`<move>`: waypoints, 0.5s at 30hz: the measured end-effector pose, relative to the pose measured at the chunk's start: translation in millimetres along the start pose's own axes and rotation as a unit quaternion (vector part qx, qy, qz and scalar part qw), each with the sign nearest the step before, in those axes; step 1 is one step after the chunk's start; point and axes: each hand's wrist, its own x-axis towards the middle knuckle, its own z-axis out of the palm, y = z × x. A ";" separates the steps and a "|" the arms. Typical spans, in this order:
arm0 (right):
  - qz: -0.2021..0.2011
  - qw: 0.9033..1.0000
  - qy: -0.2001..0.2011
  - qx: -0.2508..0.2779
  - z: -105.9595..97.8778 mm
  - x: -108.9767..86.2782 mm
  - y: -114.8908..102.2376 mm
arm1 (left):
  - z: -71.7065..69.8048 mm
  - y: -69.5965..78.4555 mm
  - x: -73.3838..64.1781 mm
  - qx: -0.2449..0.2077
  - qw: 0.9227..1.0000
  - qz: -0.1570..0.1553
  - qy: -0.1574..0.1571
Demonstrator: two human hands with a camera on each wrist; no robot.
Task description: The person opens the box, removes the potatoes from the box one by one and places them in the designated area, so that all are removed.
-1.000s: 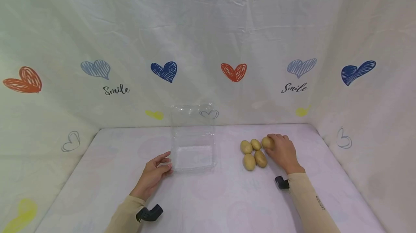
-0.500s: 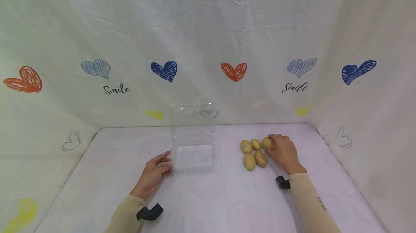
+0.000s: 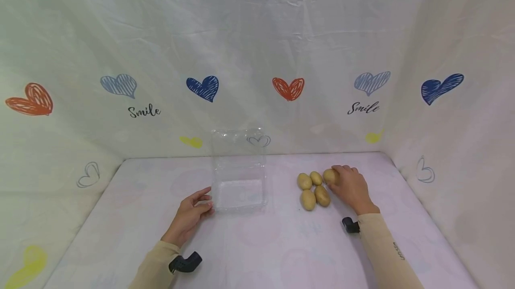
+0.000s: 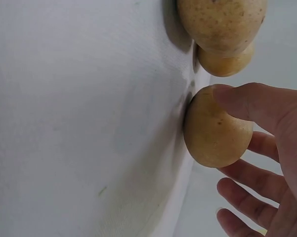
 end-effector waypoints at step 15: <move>-0.048 0.997 0.062 -0.016 -3.9 -13.4 -3.2 | 0.7 -0.2 0.7 -0.004 1.000 0.003 0.003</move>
